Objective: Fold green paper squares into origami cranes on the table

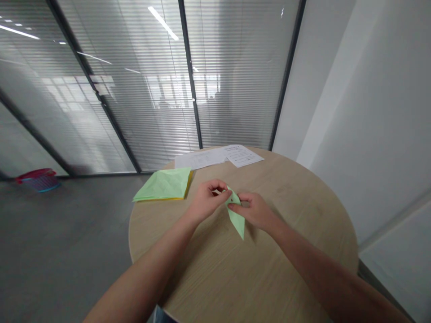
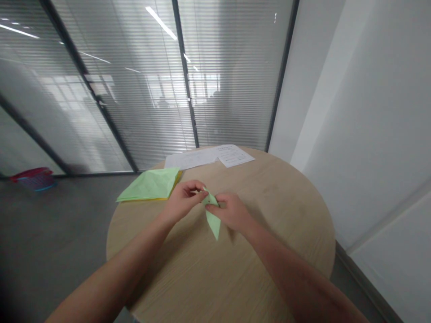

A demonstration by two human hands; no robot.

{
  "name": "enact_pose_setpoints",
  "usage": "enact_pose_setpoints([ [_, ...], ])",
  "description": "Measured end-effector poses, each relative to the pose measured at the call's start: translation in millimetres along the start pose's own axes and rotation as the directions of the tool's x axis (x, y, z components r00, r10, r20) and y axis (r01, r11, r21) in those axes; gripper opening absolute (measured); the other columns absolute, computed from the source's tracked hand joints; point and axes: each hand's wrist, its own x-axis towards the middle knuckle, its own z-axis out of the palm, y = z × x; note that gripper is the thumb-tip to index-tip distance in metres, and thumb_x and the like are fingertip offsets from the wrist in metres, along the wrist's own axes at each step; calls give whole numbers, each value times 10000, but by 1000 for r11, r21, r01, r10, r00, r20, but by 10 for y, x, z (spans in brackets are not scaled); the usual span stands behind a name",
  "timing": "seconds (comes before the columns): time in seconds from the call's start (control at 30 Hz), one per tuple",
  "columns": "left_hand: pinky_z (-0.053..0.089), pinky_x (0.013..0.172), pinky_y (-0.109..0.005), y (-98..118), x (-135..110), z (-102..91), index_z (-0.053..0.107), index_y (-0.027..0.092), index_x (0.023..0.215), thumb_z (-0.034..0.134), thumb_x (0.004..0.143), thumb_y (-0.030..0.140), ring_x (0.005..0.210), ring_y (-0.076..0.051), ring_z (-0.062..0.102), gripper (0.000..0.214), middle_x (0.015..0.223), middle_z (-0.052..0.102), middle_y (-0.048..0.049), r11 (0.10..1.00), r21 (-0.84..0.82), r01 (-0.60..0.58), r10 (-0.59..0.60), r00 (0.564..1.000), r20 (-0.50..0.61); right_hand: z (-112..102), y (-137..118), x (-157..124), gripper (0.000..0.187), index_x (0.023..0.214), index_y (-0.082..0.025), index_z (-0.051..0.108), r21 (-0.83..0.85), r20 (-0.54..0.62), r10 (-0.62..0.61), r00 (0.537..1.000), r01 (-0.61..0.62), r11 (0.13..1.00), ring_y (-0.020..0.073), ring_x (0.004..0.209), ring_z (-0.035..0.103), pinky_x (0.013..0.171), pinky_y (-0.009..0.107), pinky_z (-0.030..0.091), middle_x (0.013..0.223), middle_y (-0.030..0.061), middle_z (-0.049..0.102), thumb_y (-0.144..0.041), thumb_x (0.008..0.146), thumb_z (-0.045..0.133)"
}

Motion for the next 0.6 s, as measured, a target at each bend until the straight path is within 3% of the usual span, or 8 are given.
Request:
enact_pose_setpoints([
  [0.07,424,560,-219,48,-10,-55,667,168,738,699,766,288,597,-112,549,126,692,630,0,996,81,-40,38,999,30,-31,-16,-6,255,623,-194,652,-43,25,-36,999,37,998,174,674,539,629,285,366,646,5,592,-358,817,670],
  [0.17,415,530,-207,120,-17,-170,682,179,717,659,768,241,561,-106,533,84,657,627,3,973,210,-96,56,981,188,-107,-56,-25,273,584,-192,637,-102,119,-89,989,101,990,157,640,510,612,278,344,605,-9,564,-338,813,669],
  [0.37,429,514,-199,168,-23,-318,725,198,700,610,705,153,541,-117,572,123,632,672,-2,921,337,-194,18,887,462,-245,-118,-74,318,523,-194,610,-219,310,-75,948,148,964,132,567,461,556,274,279,537,-15,524,-331,801,681],
  [0.5,408,485,-195,202,-39,-323,743,208,682,581,658,116,510,-117,563,188,600,667,6,924,333,-189,-10,856,517,-278,-111,-103,278,517,-201,630,-241,316,-47,948,128,962,134,561,461,572,292,261,535,-7,558,-300,759,726],
  [0.6,406,486,-198,231,-42,-355,744,207,680,576,652,119,513,-117,560,191,601,663,7,928,332,-167,-34,852,523,-302,-67,-119,229,506,-217,646,-137,221,6,975,26,990,149,578,470,589,301,269,521,-5,577,-278,661,804],
])
